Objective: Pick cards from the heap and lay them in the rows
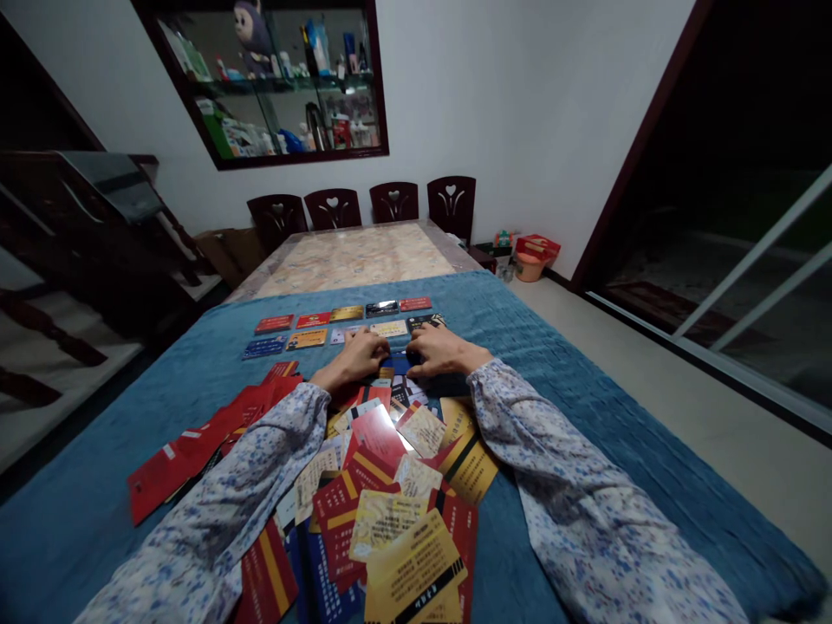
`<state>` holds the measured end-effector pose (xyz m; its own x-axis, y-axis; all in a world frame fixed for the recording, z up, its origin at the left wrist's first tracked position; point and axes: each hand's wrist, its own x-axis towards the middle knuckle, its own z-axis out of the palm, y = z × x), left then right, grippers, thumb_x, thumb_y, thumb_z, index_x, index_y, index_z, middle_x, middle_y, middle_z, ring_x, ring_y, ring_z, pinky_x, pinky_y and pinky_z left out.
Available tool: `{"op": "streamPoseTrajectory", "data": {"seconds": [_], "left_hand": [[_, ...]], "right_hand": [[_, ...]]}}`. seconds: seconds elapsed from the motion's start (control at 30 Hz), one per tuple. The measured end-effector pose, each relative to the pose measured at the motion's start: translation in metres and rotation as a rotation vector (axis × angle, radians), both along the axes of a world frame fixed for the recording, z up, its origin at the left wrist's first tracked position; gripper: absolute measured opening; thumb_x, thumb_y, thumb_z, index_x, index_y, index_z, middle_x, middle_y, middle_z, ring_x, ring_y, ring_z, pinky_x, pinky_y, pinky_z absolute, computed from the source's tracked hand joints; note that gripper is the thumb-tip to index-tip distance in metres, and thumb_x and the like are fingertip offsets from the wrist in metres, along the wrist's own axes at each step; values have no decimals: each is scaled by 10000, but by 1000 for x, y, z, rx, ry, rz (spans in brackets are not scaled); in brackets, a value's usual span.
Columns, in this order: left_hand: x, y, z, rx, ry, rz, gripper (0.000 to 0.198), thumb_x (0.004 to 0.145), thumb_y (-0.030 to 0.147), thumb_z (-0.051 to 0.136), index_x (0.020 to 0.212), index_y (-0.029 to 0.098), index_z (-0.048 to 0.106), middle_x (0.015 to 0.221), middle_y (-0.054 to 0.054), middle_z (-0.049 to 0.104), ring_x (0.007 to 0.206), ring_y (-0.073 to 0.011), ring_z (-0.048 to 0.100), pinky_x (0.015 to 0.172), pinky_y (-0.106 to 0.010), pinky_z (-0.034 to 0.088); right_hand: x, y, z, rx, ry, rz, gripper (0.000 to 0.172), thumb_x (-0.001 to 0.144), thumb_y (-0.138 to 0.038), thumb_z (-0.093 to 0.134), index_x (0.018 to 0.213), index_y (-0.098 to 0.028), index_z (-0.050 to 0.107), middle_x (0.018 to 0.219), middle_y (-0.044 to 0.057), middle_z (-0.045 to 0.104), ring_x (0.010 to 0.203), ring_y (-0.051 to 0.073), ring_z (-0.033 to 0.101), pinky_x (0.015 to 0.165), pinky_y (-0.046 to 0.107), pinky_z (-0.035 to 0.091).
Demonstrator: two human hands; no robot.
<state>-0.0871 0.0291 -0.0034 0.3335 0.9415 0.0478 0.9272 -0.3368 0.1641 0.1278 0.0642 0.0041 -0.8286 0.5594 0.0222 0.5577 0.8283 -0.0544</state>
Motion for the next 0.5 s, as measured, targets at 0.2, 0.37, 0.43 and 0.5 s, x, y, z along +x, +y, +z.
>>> {"op": "streamPoseTrajectory", "data": {"seconds": [0.2,0.37,0.43,0.5], "left_hand": [[0,0,0,0,-39,-12,332,902,145,487,1021,195,794,1108,-123,767,1163,-344,555,1027,-571,380],[-1,3,-3,35,-73,-46,328,930,185,503,1087,197,791,1173,-135,735,1194,-336,541,1042,-563,378],[-1,3,-4,34,-89,-73,308,934,219,536,1107,202,790,1191,-136,722,1207,-331,534,1060,-555,376],[-2,1,-4,30,-104,-107,290,934,256,569,1118,209,788,1208,-133,711,1228,-327,523,1076,-545,374]], "right_hand": [[7,2,2,18,2,-19,406,847,-450,705,1115,-153,770,1132,167,682,1060,312,565,928,428,439],[17,11,1,-14,23,-75,441,840,-450,708,1175,-167,755,1174,159,677,1114,313,560,902,385,452],[20,15,0,-25,35,-77,443,843,-442,695,1172,-151,755,1173,161,680,1115,312,562,910,380,449],[22,18,-2,-45,60,-76,435,845,-436,678,1145,-133,762,1142,158,689,1085,305,572,906,376,449]]}}
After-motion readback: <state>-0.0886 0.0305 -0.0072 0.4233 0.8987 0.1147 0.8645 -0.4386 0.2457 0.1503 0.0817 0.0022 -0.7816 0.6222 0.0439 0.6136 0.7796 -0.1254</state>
